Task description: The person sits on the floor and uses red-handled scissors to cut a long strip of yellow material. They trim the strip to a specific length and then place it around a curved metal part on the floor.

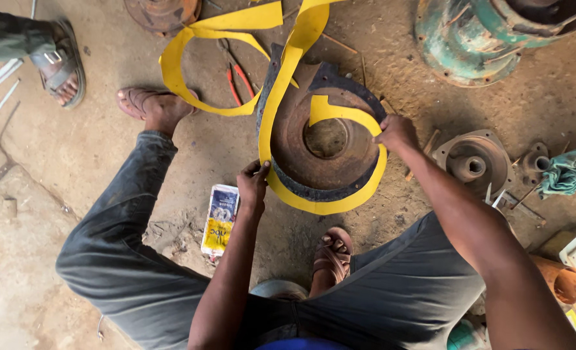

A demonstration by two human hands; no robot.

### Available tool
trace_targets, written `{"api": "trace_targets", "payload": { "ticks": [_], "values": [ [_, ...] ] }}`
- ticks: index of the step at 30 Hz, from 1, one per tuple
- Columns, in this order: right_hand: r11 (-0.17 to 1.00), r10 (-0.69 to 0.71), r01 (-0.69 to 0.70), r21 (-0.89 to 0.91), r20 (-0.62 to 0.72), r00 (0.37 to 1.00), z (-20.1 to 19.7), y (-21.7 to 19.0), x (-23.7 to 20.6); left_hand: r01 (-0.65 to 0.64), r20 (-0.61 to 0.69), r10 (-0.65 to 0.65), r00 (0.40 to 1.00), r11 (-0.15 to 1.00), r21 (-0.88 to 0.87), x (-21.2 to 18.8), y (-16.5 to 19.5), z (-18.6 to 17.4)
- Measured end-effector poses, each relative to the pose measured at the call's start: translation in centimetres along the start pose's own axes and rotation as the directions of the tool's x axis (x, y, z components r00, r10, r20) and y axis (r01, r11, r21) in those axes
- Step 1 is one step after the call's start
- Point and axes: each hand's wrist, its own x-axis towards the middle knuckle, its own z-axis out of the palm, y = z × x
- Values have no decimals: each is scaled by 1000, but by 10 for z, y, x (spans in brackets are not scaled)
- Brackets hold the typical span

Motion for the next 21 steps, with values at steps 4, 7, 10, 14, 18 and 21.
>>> {"api": "trace_targets", "payload": {
  "ticks": [4,7,10,14,18,21],
  "values": [
    [973,94,-100,208,41,995,-22,4,2,-62,42,60,997,997,51,-6,0,-8],
    [908,89,-103,406,53,995,-35,9,4,-104,78,102,992,994,28,-5,3,-9],
    [838,36,-30,545,0,999,-43,17,11,-132,89,127,988,990,55,-3,4,-7],
    [838,15,41,544,-98,995,-40,24,23,-149,133,139,981,987,68,3,0,0],
    [850,98,-64,522,-39,994,-29,23,30,-208,221,203,954,978,0,6,-4,7],
    [881,115,-82,466,-43,992,-25,21,34,-243,214,221,952,966,84,5,-6,7]
  ]
}}
